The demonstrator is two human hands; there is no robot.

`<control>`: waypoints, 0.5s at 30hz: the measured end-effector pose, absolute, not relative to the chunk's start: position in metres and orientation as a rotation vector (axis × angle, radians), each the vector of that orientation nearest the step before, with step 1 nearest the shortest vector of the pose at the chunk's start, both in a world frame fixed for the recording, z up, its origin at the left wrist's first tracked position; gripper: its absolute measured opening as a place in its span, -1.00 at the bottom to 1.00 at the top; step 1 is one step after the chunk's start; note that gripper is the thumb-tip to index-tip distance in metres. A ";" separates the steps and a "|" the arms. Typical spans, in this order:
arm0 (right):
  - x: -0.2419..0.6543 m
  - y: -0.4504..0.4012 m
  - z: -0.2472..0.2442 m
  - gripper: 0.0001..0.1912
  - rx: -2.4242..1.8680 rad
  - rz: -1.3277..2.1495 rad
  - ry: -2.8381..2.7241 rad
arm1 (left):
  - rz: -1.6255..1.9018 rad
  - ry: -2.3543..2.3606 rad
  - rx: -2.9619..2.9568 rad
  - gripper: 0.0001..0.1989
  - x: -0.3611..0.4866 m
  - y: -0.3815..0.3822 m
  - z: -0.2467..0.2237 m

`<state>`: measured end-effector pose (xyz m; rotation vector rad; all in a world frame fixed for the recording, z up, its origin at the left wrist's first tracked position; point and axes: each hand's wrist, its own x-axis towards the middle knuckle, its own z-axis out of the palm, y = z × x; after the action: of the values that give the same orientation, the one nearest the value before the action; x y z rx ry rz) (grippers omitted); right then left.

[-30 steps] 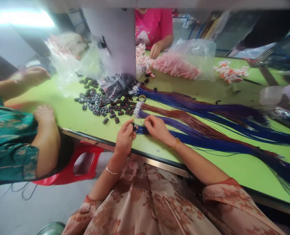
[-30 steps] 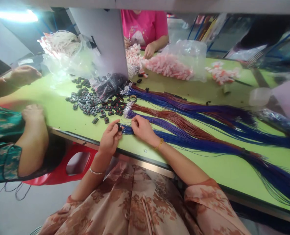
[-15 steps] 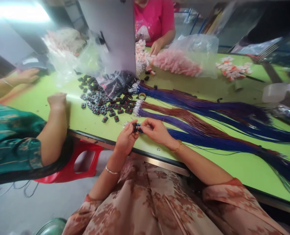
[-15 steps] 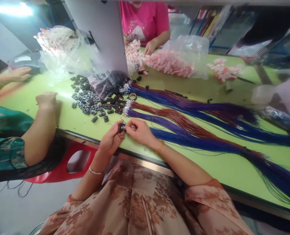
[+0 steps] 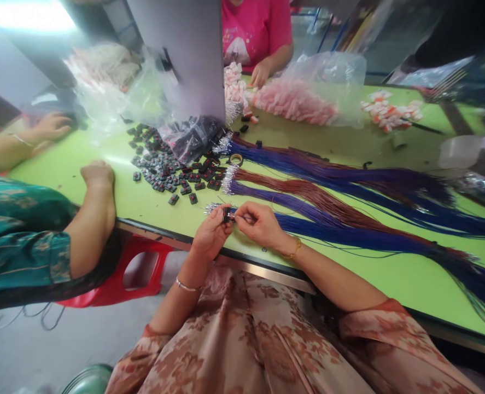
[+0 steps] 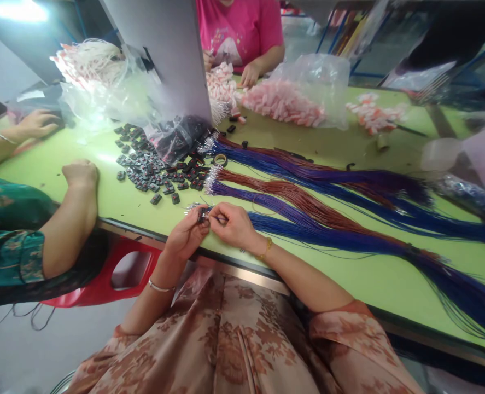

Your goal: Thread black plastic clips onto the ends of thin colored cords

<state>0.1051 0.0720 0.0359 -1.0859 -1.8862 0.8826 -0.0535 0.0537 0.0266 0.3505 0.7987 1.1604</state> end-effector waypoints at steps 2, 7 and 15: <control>0.105 0.072 0.036 -0.90 -1.097 0.870 -1.900 | 1.167 0.806 0.358 -0.79 -0.054 0.054 0.026; 0.105 0.070 0.037 -0.92 -1.110 0.786 -1.928 | 1.190 0.832 0.394 -0.75 -0.054 0.054 0.024; 0.104 0.068 0.038 -0.91 -1.065 0.713 -1.934 | 1.190 0.817 0.414 -0.76 -0.054 0.052 0.022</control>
<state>0.1037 0.0680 0.0383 -1.0652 -1.9342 0.7134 -0.0537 0.0523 0.0216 0.4141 0.8175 1.1903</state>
